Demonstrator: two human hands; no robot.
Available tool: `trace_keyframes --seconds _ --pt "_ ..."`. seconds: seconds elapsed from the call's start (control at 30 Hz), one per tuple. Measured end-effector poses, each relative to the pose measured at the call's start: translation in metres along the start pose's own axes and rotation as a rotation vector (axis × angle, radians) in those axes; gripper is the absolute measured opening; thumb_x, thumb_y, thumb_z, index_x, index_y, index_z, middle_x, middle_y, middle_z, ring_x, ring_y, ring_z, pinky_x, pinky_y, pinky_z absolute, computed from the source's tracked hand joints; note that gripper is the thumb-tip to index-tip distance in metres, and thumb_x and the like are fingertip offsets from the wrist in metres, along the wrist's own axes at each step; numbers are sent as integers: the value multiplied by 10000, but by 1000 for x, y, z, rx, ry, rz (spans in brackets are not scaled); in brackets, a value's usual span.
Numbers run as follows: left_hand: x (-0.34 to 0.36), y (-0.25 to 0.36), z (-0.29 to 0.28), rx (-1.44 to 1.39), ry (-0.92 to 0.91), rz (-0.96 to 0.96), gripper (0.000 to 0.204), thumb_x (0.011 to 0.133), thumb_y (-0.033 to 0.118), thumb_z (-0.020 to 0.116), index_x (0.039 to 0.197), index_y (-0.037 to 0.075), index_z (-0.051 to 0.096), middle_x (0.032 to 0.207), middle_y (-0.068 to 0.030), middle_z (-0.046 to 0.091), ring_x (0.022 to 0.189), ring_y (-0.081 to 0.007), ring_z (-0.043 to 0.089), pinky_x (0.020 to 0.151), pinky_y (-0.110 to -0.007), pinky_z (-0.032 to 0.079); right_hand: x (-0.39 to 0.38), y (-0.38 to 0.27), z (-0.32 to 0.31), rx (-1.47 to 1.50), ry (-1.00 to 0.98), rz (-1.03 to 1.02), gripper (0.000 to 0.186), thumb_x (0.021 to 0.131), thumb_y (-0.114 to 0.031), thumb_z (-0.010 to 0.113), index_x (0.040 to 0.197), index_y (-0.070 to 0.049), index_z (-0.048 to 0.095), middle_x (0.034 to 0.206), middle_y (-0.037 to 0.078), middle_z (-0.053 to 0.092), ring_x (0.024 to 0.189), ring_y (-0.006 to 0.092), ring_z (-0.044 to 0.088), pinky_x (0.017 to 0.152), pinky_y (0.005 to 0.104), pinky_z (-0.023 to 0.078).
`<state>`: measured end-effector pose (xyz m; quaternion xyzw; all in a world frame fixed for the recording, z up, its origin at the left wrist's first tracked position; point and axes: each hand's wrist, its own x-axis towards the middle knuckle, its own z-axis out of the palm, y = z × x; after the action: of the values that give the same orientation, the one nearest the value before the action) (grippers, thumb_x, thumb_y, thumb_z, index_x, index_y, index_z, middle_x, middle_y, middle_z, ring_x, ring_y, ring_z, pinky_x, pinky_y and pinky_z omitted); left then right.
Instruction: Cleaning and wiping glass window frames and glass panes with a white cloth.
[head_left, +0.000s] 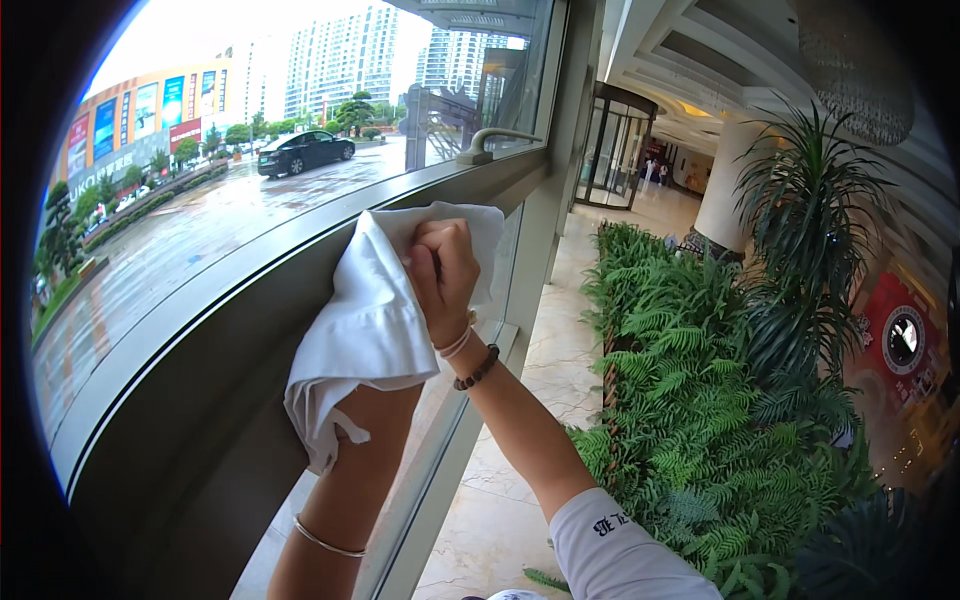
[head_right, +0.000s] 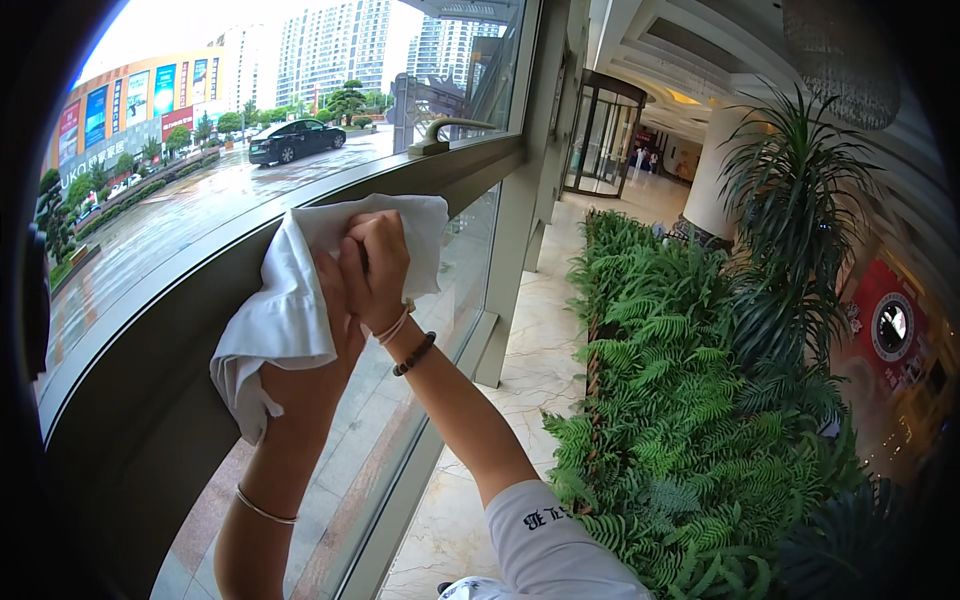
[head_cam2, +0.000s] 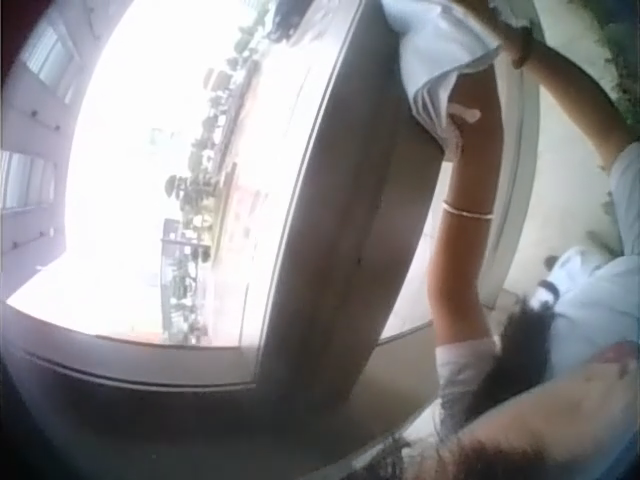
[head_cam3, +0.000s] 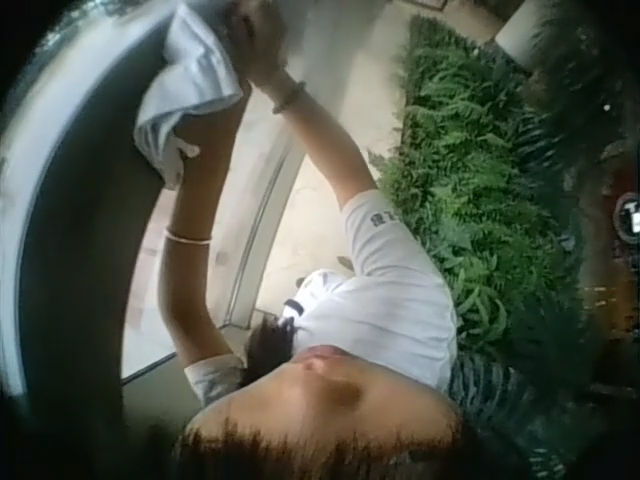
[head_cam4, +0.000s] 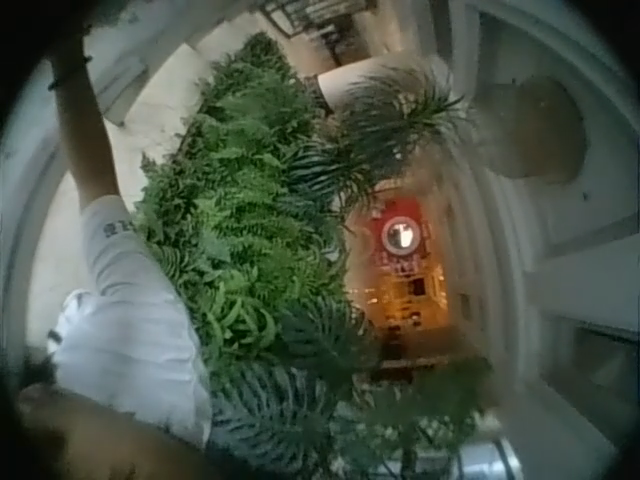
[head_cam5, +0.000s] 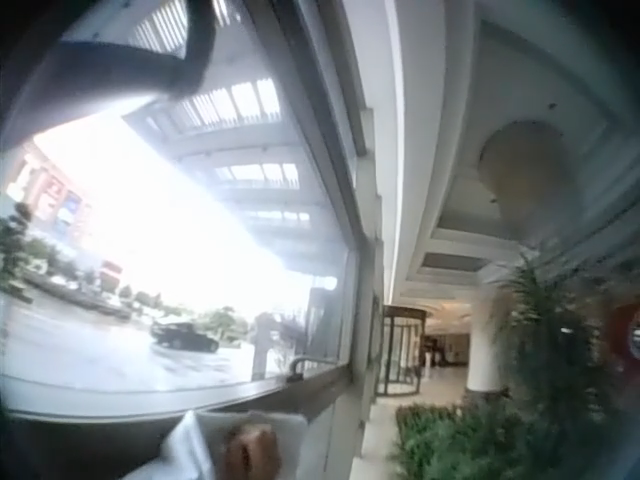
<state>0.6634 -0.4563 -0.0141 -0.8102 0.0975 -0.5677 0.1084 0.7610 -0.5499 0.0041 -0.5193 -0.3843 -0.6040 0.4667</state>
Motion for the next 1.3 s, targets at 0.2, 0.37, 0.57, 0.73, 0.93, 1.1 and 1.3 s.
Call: trace_keyframes --seconds 0.2,0.37,0.57,0.73,0.93,1.1,1.3 --pt "4 22 29 -4 -23 -14 661 768 250 611 1376 115 389 1184 -45 506 1046 -251 540 795 -406 476 3 42 -21 -16 -7 23 44 820 -12 522 779 -9 506 785 114 539 722 246 512 673 324 432" --pt "21 29 46 33 -43 -10 658 767 253 614 1371 115 392 1180 -45 505 1045 -250 538 796 -404 474 2 70 -24 2 18 69 54 827 -19 517 774 -11 506 778 111 534 703 235 518 651 315 437" --pt "28 44 58 58 -59 1 656 766 258 619 1366 116 397 1175 -46 505 1045 -248 535 798 -402 471 5 94 -36 -16 36 70 68 834 -26 511 768 -10 503 771 106 532 687 227 518 633 311 438" --pt "34 48 58 52 -86 1 653 765 262 622 1362 117 400 1171 -46 504 1045 -246 532 799 -401 469 7 97 -33 -3 32 101 48 815 -25 524 773 -12 504 760 108 519 686 238 497 641 326 426" --pt "44 47 38 57 -94 -3 650 764 267 627 1356 117 404 1166 -47 504 1044 -245 529 800 -399 467 5 84 -30 -53 28 86 80 811 -67 542 773 -12 499 766 115 498 732 255 475 676 339 410" --pt "33 33 20 64 -118 -4 648 763 271 630 1352 118 407 1162 -47 503 1044 -243 527 801 -398 465 6 66 -25 -89 5 75 113 802 -99 556 765 -11 496 755 117 488 739 265 459 678 350 399" --pt "-3 11 -1 56 -157 -9 645 762 276 634 1347 119 411 1157 -48 502 1044 -241 524 802 -396 462 5 31 -11 -102 6 42 117 787 -103 559 749 -15 491 740 114 481 735 269 453 677 354 396"
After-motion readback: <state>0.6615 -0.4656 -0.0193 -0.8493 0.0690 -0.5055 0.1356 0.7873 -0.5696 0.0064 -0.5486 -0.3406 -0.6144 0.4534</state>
